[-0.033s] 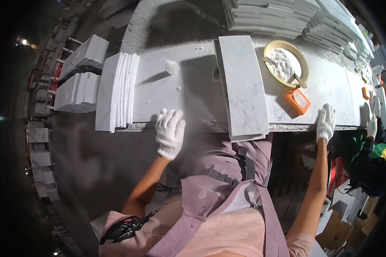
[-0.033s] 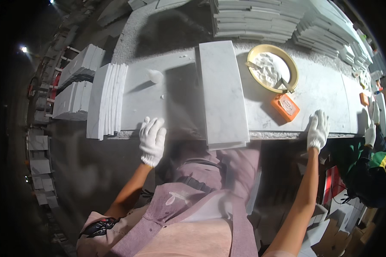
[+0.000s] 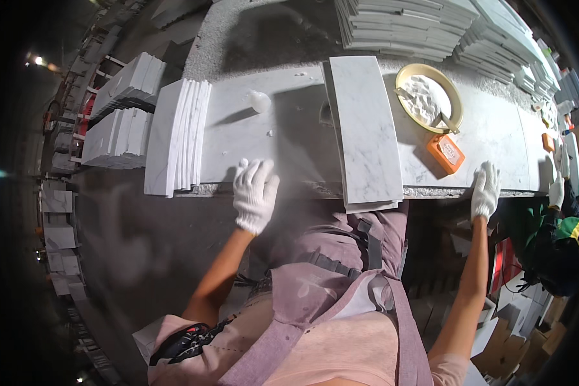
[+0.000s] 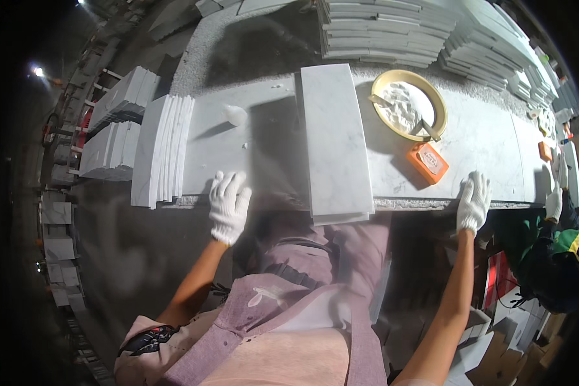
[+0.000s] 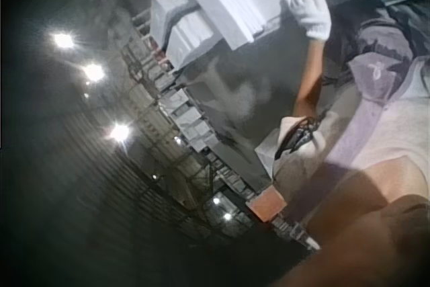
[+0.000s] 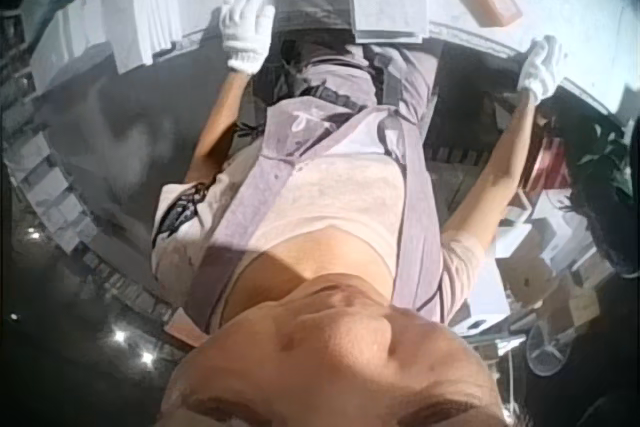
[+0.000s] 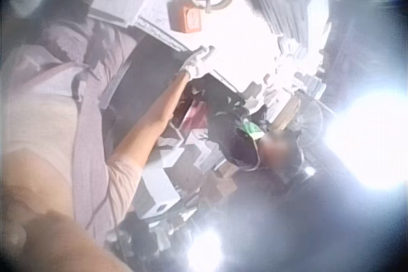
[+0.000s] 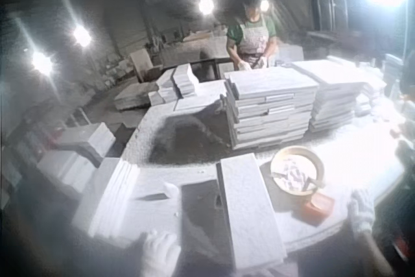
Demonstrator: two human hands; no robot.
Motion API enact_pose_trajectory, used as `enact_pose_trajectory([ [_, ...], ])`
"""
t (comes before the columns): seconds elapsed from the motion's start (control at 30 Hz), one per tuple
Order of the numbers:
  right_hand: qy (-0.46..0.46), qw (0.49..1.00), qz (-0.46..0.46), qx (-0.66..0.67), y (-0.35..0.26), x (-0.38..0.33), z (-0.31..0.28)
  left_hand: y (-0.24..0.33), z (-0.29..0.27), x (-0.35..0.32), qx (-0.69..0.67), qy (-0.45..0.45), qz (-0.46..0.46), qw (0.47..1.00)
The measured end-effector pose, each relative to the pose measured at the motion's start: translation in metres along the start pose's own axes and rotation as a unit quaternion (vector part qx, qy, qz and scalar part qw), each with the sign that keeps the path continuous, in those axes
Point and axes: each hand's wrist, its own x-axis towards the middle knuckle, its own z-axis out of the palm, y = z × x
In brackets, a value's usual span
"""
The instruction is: The person applies a white paste to the edges of rectangular stone tiles using a small metal scraper and spreads it evenly. They then wipe the edges with a gloved hand and stack the finished tiles on a nearby pile.
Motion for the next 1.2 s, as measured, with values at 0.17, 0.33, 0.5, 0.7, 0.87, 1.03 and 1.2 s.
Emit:
enact_pose_trajectory([
  [0.17, 0.023, 0.956, 0.036, 0.291, -0.011, -0.139, -0.003, -0.043, 0.025, 0.056, 0.057, -0.06, 0.137, 0.987],
  [0.33, -0.075, 0.856, 0.281, 0.427, -0.002, -0.326, 0.032, -0.052, 0.001, 0.05, 0.208, -0.262, 0.072, 0.94],
  [0.5, -0.232, 0.79, 0.446, 0.351, -0.021, -0.43, 0.031, -0.07, -0.064, -0.013, 0.208, -0.205, -0.096, 0.952],
  [0.7, -0.255, 0.86, 0.332, 0.291, -0.068, -0.393, 0.044, -0.071, 0.008, 0.002, 0.042, 0.054, 0.026, 0.997],
  [0.87, -0.284, 0.817, 0.436, 0.249, -0.093, -0.354, 0.042, -0.06, 0.048, 0.032, 0.113, 0.016, -0.012, 0.993],
  [1.03, -0.23, 0.785, 0.519, 0.251, -0.102, -0.341, 0.046, -0.058, 0.048, 0.032, 0.131, 0.004, -0.039, 0.991],
  [1.2, -0.264, 0.839, 0.444, 0.171, -0.095, -0.348, 0.058, -0.06, 0.05, 0.034, 0.147, -0.031, -0.033, 0.988],
])
